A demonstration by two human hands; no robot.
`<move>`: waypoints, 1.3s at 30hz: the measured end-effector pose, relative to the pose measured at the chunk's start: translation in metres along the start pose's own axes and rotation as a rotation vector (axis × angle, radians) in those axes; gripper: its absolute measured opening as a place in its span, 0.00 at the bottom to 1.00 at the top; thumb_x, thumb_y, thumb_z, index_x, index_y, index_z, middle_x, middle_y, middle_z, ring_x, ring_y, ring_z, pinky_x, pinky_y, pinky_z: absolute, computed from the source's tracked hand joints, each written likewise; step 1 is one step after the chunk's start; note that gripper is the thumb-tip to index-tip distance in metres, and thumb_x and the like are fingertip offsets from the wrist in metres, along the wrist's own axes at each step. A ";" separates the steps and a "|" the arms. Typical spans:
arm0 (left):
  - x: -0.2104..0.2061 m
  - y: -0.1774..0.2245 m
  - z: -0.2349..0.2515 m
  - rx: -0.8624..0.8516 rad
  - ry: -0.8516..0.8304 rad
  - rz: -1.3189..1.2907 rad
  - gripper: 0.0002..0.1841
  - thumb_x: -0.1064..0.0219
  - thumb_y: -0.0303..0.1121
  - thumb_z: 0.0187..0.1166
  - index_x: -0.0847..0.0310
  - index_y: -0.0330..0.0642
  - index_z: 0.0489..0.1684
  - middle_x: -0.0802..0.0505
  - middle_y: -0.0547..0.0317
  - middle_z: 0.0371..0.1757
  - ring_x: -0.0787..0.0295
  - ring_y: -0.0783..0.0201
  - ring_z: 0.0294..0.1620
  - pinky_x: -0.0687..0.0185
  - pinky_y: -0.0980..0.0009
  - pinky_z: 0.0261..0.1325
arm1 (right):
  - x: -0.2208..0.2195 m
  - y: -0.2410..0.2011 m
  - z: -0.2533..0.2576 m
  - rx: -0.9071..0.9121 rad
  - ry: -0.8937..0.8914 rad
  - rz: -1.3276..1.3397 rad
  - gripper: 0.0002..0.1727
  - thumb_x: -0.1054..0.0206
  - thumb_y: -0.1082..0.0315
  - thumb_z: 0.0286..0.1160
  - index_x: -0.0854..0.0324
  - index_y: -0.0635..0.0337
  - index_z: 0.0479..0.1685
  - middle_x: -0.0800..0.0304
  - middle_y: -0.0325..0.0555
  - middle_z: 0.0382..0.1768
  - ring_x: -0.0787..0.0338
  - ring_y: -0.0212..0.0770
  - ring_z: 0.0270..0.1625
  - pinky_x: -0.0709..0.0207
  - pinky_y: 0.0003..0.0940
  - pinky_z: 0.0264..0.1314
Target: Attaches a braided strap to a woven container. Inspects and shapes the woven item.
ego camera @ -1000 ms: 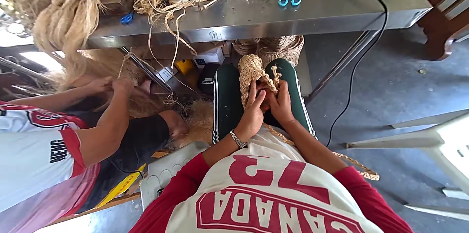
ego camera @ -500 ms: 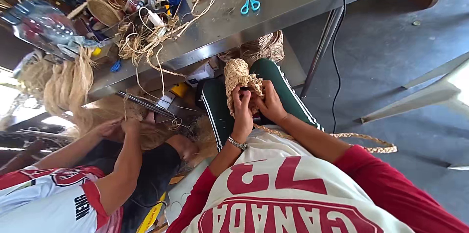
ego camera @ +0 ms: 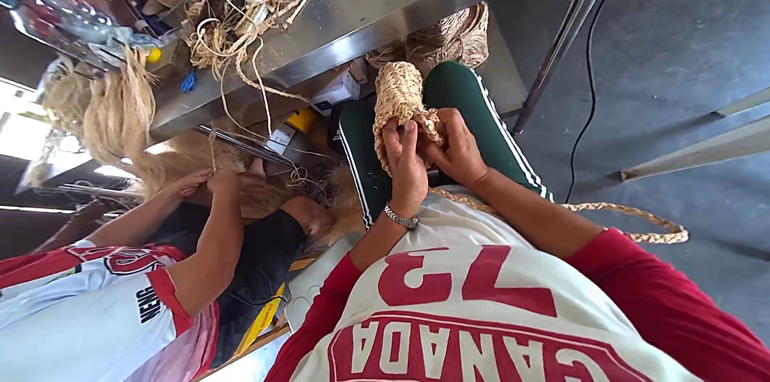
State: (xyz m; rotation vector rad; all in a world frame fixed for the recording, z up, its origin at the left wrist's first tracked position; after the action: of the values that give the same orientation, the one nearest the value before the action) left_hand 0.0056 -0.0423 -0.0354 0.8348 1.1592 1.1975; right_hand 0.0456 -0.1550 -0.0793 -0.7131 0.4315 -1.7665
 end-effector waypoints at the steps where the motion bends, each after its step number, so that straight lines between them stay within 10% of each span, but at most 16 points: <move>1: 0.002 0.002 0.000 0.011 0.010 -0.003 0.28 0.45 0.55 0.89 0.40 0.59 0.85 0.21 0.62 0.74 0.20 0.67 0.69 0.20 0.64 0.68 | -0.001 0.001 0.001 0.002 0.001 0.013 0.21 0.34 0.71 0.75 0.28 0.78 0.62 0.17 0.69 0.59 0.11 0.52 0.60 0.17 0.40 0.66; 10: 0.025 0.052 0.010 -0.095 -0.121 0.354 0.28 0.51 0.41 0.95 0.49 0.58 0.93 0.33 0.57 0.89 0.20 0.59 0.73 0.13 0.63 0.60 | 0.022 -0.036 0.063 -0.065 -0.018 0.010 0.16 0.28 0.69 0.67 0.17 0.74 0.48 0.12 0.61 0.44 0.10 0.46 0.44 0.16 0.37 0.48; 16: 0.028 0.125 0.021 0.083 -0.279 0.668 0.26 0.55 0.33 0.95 0.50 0.47 0.92 0.33 0.51 0.89 0.03 0.59 0.39 0.03 0.63 0.36 | 0.034 -0.052 0.099 -0.164 -0.059 0.041 0.14 0.30 0.65 0.70 0.16 0.67 0.46 0.11 0.51 0.37 0.12 0.37 0.37 0.16 0.36 0.42; 20: 0.030 0.145 0.058 0.144 -0.297 0.832 0.20 0.53 0.34 0.95 0.32 0.38 0.79 0.13 0.50 0.69 0.06 0.63 0.26 0.06 0.67 0.25 | 0.033 -0.058 0.103 -0.195 -0.067 0.023 0.13 0.30 0.65 0.70 0.17 0.67 0.44 0.12 0.51 0.35 0.13 0.38 0.35 0.19 0.37 0.40; 34: 0.034 0.099 0.061 -0.227 -0.048 0.493 0.12 0.39 0.33 0.89 0.16 0.37 0.59 0.07 0.55 0.45 0.11 0.66 0.23 0.15 0.73 0.18 | 0.010 -0.036 0.075 -0.043 0.120 0.152 0.15 0.30 0.68 0.72 0.22 0.72 0.49 0.18 0.57 0.45 0.14 0.41 0.42 0.16 0.32 0.42; 39: 0.046 0.059 0.024 -0.333 -0.059 0.699 0.17 0.39 0.37 0.90 0.23 0.45 0.72 0.09 0.50 0.52 0.10 0.62 0.26 0.12 0.69 0.20 | -0.003 -0.018 0.041 -0.077 0.035 0.075 0.24 0.27 0.69 0.69 0.25 0.74 0.61 0.17 0.64 0.56 0.11 0.47 0.51 0.13 0.38 0.52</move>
State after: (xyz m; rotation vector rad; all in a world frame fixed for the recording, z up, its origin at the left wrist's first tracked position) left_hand 0.0120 0.0170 0.0156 1.0417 0.5907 1.8584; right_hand 0.0600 -0.1441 -0.0387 -0.7125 0.5458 -1.7012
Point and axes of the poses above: each hand's wrist, its own z-axis towards the middle knuckle, its own x-axis out of the back of the hand, y = z × x, the point moved 3 cm from there along z, towards the middle knuckle
